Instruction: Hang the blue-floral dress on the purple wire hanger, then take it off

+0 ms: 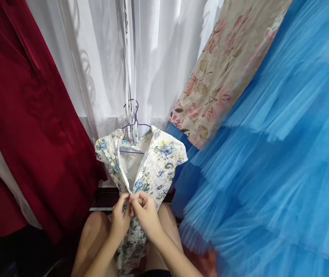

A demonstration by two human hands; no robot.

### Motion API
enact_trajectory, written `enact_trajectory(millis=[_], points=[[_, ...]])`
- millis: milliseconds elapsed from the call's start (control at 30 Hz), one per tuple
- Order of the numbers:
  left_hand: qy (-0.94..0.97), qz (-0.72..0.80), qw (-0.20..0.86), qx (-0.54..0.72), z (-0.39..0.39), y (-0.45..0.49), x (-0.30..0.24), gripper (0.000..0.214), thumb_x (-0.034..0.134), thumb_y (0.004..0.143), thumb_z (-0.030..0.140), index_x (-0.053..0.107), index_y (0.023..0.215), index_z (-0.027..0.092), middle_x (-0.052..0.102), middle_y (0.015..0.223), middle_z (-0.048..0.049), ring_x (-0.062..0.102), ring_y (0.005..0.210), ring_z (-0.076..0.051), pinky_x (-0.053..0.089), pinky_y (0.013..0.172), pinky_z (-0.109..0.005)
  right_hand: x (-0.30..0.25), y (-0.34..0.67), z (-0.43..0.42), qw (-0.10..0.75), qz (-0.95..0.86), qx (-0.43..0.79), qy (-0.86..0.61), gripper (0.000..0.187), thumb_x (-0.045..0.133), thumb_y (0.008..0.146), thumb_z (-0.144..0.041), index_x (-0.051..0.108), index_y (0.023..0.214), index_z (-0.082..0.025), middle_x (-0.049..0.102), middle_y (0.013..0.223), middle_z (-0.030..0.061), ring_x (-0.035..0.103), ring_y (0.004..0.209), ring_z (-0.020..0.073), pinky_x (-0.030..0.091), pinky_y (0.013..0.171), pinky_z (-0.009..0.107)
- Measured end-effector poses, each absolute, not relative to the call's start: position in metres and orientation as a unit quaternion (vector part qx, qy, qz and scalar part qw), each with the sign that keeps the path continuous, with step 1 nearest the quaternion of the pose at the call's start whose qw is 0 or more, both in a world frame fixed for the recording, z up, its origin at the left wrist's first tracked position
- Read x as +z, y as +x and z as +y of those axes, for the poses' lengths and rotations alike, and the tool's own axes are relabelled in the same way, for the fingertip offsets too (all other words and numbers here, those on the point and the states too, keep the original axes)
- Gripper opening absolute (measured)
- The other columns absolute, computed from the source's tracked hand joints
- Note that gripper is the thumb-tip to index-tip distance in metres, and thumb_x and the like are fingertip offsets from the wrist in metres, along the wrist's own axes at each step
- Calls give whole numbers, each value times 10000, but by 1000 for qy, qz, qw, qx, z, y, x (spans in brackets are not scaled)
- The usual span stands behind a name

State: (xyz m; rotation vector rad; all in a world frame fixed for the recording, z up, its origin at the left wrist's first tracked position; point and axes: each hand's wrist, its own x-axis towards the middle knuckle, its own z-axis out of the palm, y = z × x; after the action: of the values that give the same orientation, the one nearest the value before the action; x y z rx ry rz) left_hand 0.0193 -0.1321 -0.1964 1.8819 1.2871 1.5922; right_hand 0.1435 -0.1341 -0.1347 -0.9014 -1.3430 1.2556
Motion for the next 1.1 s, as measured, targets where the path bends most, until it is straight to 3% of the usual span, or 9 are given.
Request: enact_trajectory(millis=[100,233,333,533,700,800,933,1033,1100], points=[[621,448,241,596,-134,40,-189,182,435,1009,288,591,1022,196,653,842,-36,630,767,-174,486,721,-273,-119,151,-130,505,-562,546,-362,360,640,900,-467,555,694,-185,543,486,-37,449,431,90,334,478,229],[613,427,229,625,-137,45,-174,140,489,981,263,566,1076,195,652,905,-42,627,841,-180,479,770,-270,-110,157,-121,475,-571,569,-354,352,689,862,-443,561,671,-176,565,459,-28,438,401,80,317,460,222],[617,439,218,616,-137,40,-170,74,519,965,248,572,982,198,634,820,-20,611,766,-165,470,730,-254,-110,156,-122,471,-561,575,-364,354,699,832,-446,557,654,-174,554,432,-29,393,371,67,276,430,214],[705,466,205,494,-140,26,-168,118,464,948,166,540,866,205,608,834,-35,603,768,-172,453,710,-262,-61,155,-88,517,-511,564,-391,311,662,766,-437,594,640,-161,498,439,-43,297,342,52,159,376,214],[771,485,167,376,-151,26,-156,145,440,886,81,507,865,208,619,867,-52,607,772,-199,439,694,-293,17,150,-25,578,-523,516,-356,226,680,728,-349,599,639,-157,507,495,-40,311,396,49,198,395,217],[793,473,179,341,-152,25,-154,158,453,876,76,538,883,209,641,890,-57,617,767,-201,454,691,-298,33,144,-16,601,-531,488,-344,216,659,747,-357,605,682,-158,530,510,-32,315,396,54,220,402,223],[757,447,207,430,-131,12,-124,177,515,936,185,608,1079,230,678,907,-38,651,816,-185,498,758,-292,19,144,-34,597,-562,457,-345,204,628,770,-370,598,720,-174,516,475,-43,341,389,72,235,410,224],[693,428,164,556,-100,-3,-66,393,477,994,292,493,1383,243,679,907,-26,644,778,-157,508,747,-275,12,150,-50,581,-596,425,-356,216,601,795,-379,571,702,-187,496,449,-48,363,391,84,251,421,227],[713,398,127,562,-78,-9,-25,401,471,1000,312,522,1392,245,684,890,-20,639,773,-153,504,745,-267,15,154,-55,564,-625,400,-362,233,595,815,-393,562,701,-192,500,459,-45,391,407,93,276,438,230]])
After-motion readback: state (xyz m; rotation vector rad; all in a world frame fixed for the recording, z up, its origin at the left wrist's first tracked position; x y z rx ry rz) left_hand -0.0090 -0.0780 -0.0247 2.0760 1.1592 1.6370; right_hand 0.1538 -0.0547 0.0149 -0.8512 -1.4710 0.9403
